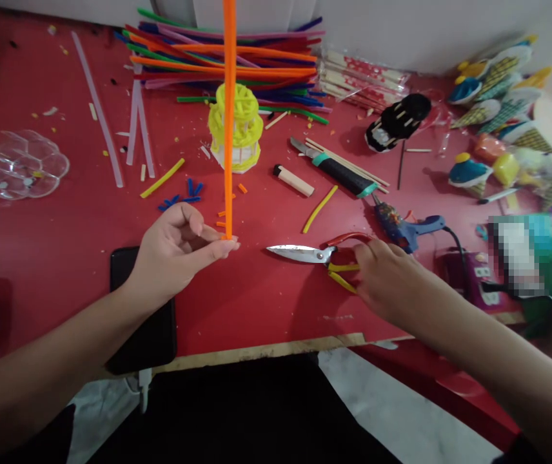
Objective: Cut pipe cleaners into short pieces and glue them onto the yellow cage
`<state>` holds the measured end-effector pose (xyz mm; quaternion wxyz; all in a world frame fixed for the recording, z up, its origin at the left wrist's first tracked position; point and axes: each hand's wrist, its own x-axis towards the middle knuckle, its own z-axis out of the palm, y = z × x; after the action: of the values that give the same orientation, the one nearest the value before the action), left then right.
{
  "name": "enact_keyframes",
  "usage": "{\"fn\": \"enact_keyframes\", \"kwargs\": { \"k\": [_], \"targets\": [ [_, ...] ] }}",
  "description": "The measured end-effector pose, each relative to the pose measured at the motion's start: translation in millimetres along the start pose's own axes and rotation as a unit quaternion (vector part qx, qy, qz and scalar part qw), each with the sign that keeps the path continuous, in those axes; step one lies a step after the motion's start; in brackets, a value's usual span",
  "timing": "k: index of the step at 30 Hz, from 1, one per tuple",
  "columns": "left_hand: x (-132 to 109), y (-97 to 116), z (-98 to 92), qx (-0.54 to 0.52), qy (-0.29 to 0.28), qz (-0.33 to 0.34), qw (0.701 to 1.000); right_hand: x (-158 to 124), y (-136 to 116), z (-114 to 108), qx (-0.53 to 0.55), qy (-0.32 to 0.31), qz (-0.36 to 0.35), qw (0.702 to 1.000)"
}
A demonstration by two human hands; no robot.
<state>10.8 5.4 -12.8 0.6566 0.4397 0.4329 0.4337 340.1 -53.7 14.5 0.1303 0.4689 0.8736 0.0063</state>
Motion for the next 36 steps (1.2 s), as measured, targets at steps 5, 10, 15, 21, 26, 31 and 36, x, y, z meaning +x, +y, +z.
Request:
{"fn": "enact_keyframes", "kwargs": {
  "k": [5, 10, 15, 21, 26, 31, 36],
  "targets": [
    [-2, 1, 0.5, 0.018, -0.011, 0.019, 1.000, 1, 9, 9, 0.071, -0.016, 0.023, 0.997],
    [-2, 1, -0.1, 0.008, -0.011, 0.008, 1.000, -1, -1, 10, 0.145, -0.041, 0.072, 0.986],
    [-3, 0, -0.3, 0.002, -0.038, -0.022, 0.999, 0, -19, 2, 0.172, 0.001, 0.090, 0.981],
    [-3, -1, -1.4, 0.023, -0.082, -0.027, 0.996, 8, -32, -9, 0.150, -0.003, 0.075, 0.986],
    [-4, -2, -1.9, 0.016, -0.113, -0.016, 0.993, 13, -34, -15, 0.118, 0.012, 0.044, 0.992],
    [-4, -3, -2.7, 0.001, -0.139, -0.016, 0.990, 16, -34, -17, 0.108, 0.026, 0.023, 0.994],
    [-3, -2, -3.1, -0.005, -0.154, -0.022, 0.988, 16, -31, -15, 0.117, 0.023, 0.015, 0.993]
  ]
}}
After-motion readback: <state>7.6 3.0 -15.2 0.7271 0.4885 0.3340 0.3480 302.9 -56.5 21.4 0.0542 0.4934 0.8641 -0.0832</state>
